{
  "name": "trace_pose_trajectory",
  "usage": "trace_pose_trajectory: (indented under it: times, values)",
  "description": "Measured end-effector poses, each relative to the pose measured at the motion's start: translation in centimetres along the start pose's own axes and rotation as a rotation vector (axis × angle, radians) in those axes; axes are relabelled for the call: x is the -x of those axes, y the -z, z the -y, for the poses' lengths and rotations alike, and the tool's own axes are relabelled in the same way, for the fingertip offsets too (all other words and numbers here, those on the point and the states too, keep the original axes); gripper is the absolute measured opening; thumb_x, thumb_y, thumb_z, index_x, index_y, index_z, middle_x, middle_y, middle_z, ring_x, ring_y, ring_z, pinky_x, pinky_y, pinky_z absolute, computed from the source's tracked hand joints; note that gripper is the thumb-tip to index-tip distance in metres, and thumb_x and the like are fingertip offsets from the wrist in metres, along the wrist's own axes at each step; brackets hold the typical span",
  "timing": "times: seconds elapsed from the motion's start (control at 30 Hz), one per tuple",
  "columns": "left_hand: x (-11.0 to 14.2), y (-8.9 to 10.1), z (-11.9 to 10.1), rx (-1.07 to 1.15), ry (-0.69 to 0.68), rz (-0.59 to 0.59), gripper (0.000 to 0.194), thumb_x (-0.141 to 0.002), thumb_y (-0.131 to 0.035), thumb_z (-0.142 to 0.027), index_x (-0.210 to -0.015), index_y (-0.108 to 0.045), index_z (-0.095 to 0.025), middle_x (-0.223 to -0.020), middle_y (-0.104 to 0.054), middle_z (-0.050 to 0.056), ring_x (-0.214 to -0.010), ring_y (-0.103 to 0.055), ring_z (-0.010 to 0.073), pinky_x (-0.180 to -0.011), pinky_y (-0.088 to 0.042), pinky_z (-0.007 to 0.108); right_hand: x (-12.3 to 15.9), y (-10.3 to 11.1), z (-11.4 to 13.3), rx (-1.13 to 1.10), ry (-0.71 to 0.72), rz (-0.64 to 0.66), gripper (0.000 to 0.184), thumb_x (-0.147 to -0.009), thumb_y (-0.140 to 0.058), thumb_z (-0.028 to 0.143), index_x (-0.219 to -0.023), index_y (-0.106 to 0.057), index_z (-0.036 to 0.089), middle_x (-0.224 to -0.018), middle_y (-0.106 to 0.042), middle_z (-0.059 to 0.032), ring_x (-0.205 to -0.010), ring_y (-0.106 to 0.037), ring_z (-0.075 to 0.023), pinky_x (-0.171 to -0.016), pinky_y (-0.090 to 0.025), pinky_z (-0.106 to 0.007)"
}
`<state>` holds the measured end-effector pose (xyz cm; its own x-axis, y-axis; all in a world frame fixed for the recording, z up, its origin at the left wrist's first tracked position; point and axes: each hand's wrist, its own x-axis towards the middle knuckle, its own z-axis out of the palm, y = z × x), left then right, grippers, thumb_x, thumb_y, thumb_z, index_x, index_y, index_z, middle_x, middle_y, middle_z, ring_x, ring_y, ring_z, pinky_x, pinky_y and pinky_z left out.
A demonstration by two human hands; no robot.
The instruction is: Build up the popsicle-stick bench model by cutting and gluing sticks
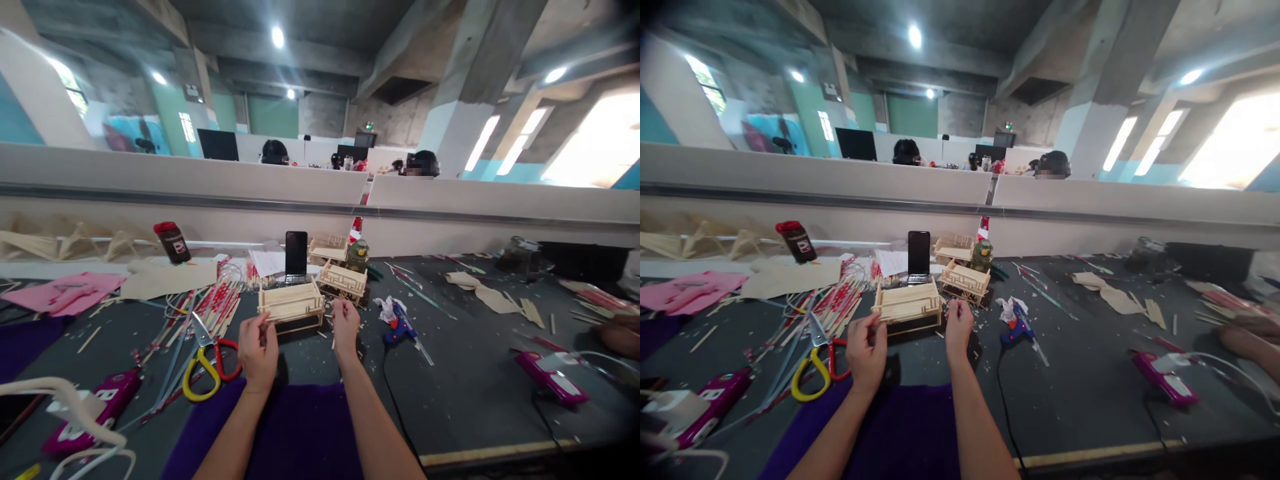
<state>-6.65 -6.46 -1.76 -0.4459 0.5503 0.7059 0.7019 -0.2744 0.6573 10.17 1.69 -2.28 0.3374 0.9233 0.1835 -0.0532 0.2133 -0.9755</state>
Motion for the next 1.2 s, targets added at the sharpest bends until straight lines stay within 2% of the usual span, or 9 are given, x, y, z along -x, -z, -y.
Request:
trace_pose_trajectory:
  times: [0.13, 0.3, 0.4, 0.53, 0.7, 0.87, 1.07, 1.2]
  values:
    - [-0.4, -0.2, 1.0, -0.093, 0.045, -0.119, 0.037, -0.085, -0.055, -0.028, -0.121, -0.055, -0.016, -0.107, -0.057, 0.011, -0.099, -0.052, 0.0256, -0.089, -0.046, 0.04, -0.1, 0.4, -1.7, 0.003, 0.035, -0.016, 0.025, -0.076, -0.059, 0.041, -0.088, -0.061, 0.019, -0.085, -0.068, -0.0045, -0.08, -0.061, -0.0187, -0.075, -0.048, -0.03]
    - [0.0, -0.9, 2.5, -0.146, 0.126, -0.068, 0.048, -0.077, -0.053, -0.017, -0.124, -0.048, -0.017, -0.116, -0.053, 0.012, -0.101, -0.051, 0.0271, -0.095, -0.043, 0.047, 0.0, 0.5, -3.3, 0.018, 0.032, 0.071, 0.027, -0.074, -0.057, 0.031, -0.097, -0.064, 0.018, -0.098, -0.071, -0.0083, -0.088, -0.064, -0.0208, -0.084, -0.049, -0.033]
    - [0.3, -1.4, 3.4, -0.123, 0.178, 0.009, 0.05, -0.074, -0.051, -0.012, -0.123, -0.047, -0.016, -0.115, -0.051, 0.012, -0.099, -0.054, 0.026, -0.094, -0.046, 0.046, 0.2, 0.2, -3.9, 0.032, 0.012, 0.13, 0.03, -0.072, -0.055, 0.024, -0.099, -0.066, 0.019, -0.097, -0.072, -0.0078, -0.086, -0.066, -0.0214, -0.081, -0.05, -0.034]
    - [0.4, -1.6, 3.8, -0.083, 0.21, 0.066, 0.048, -0.074, -0.049, -0.01, -0.121, -0.049, -0.016, -0.112, -0.052, 0.012, -0.095, -0.057, 0.0242, -0.088, -0.051, 0.042, 0.3, 0.0, -4.6, 0.046, -0.009, 0.175, 0.032, -0.07, -0.054, 0.023, -0.099, -0.067, 0.019, -0.092, -0.074, -0.0068, -0.081, -0.068, -0.0222, -0.071, -0.053, -0.032]
    - [0.4, -1.7, 3.9, -0.07, 0.191, 0.056, 0.046, -0.073, -0.049, -0.011, -0.119, -0.053, -0.017, -0.107, -0.053, 0.01, -0.096, -0.058, 0.0252, -0.089, -0.051, 0.042, 0.3, 0.1, -4.8, 0.056, 0.01, 0.197, 0.03, -0.069, -0.054, 0.022, -0.094, -0.069, 0.019, -0.082, -0.073, -0.004, -0.07, -0.065, -0.0199, -0.06, -0.051, -0.028]
    - [0.3, -2.0, 4.9, 0.028, 0.223, 0.058, 0.048, -0.072, -0.051, -0.012, -0.12, -0.055, -0.016, -0.108, -0.054, 0.01, -0.097, -0.058, 0.0239, -0.083, -0.054, 0.039, 0.2, 0.0, -5.1, 0.05, 0.031, 0.199, 0.03, -0.067, -0.051, 0.021, -0.092, -0.068, 0.017, -0.079, -0.073, -0.0043, -0.064, -0.064, -0.0174, -0.054, -0.049, -0.025]
    - [-0.1, -2.7, 5.9, 0.227, 0.382, 0.064, 0.057, -0.071, -0.058, -0.017, -0.128, -0.05, -0.017, -0.123, -0.056, 0.013, -0.11, -0.059, 0.0256, -0.085, -0.054, 0.038, 0.2, -0.2, -5.2, 0.044, 0.048, 0.188, 0.026, -0.066, -0.052, 0.023, -0.088, -0.064, 0.017, -0.073, -0.071, -0.0041, -0.059, -0.061, -0.0164, -0.052, -0.048, -0.025]
    - [-0.1, -2.8, 5.7, 0.325, 0.456, 0.065, 0.062, -0.072, -0.063, -0.023, -0.132, -0.047, -0.016, -0.126, -0.056, 0.015, -0.11, -0.059, 0.0256, -0.085, -0.055, 0.038, 0.5, 0.4, -4.2, 0.053, 0.077, 0.13, 0.021, -0.071, -0.056, 0.03, -0.087, -0.061, 0.018, -0.075, -0.068, -0.0045, -0.064, -0.06, -0.0172, -0.06, -0.049, -0.028]
